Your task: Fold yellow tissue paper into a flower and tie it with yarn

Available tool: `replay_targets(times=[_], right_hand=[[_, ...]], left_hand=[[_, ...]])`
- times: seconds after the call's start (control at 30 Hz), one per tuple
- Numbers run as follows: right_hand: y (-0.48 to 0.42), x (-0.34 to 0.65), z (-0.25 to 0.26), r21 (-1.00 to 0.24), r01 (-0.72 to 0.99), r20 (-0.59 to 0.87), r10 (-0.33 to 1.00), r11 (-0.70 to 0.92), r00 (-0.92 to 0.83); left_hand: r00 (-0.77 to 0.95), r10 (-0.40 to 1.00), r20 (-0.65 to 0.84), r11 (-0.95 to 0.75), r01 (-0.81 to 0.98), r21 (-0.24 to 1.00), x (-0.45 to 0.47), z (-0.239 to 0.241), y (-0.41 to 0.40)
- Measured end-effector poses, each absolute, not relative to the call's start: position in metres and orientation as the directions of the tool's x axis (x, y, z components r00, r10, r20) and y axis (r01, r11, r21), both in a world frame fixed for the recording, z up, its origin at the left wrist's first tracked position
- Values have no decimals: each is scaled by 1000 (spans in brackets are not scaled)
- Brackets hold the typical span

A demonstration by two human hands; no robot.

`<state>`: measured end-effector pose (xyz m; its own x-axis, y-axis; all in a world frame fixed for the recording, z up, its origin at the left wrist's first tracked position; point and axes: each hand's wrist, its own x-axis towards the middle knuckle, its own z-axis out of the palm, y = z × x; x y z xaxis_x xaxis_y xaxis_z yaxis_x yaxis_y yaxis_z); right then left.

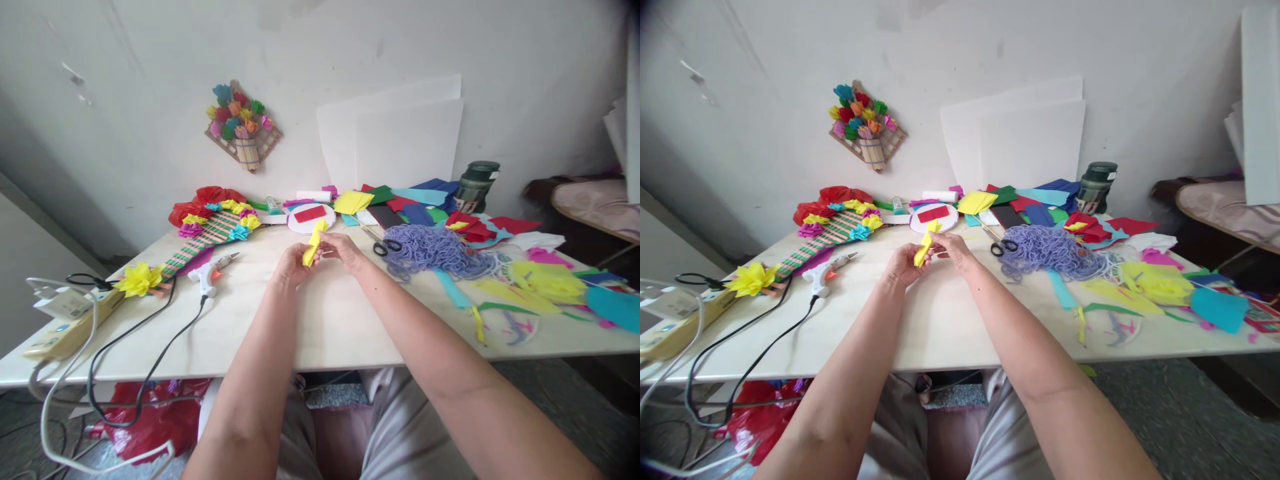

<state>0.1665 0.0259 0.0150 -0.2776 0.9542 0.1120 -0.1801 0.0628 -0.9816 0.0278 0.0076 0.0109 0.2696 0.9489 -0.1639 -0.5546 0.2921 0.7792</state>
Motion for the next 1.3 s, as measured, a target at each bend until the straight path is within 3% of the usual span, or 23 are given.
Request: replay_targets(times=[0.17, 0.53, 0.8, 0.93, 1.13, 1.3], right_hand=[[27, 163, 11, -973, -225, 103, 969, 52, -223], [33, 158, 4, -971, -217, 110, 993, 98, -42], [32, 156, 2, -960, -264, 116, 992, 97, -57], [27, 153, 4, -954, -275, 140, 987, 116, -72], [22, 154, 8, -931, -353, 151, 977, 90, -152], [22, 158, 11, -917, -396, 166, 945, 43, -280]], left_hand=[[328, 930, -167, 311, -459, 832, 32, 10, 5], [285, 958, 33, 28, -208, 978, 43, 5, 4], [263, 953, 150, -126, -105, 986, 42, 1, 0], [252, 959, 127, -82, -183, 980, 45, 1, 2], [383, 917, -113, 279, -411, 868, 42, 6, 6], [444, 894, -63, 323, -538, 779, 38, 7, 4]])
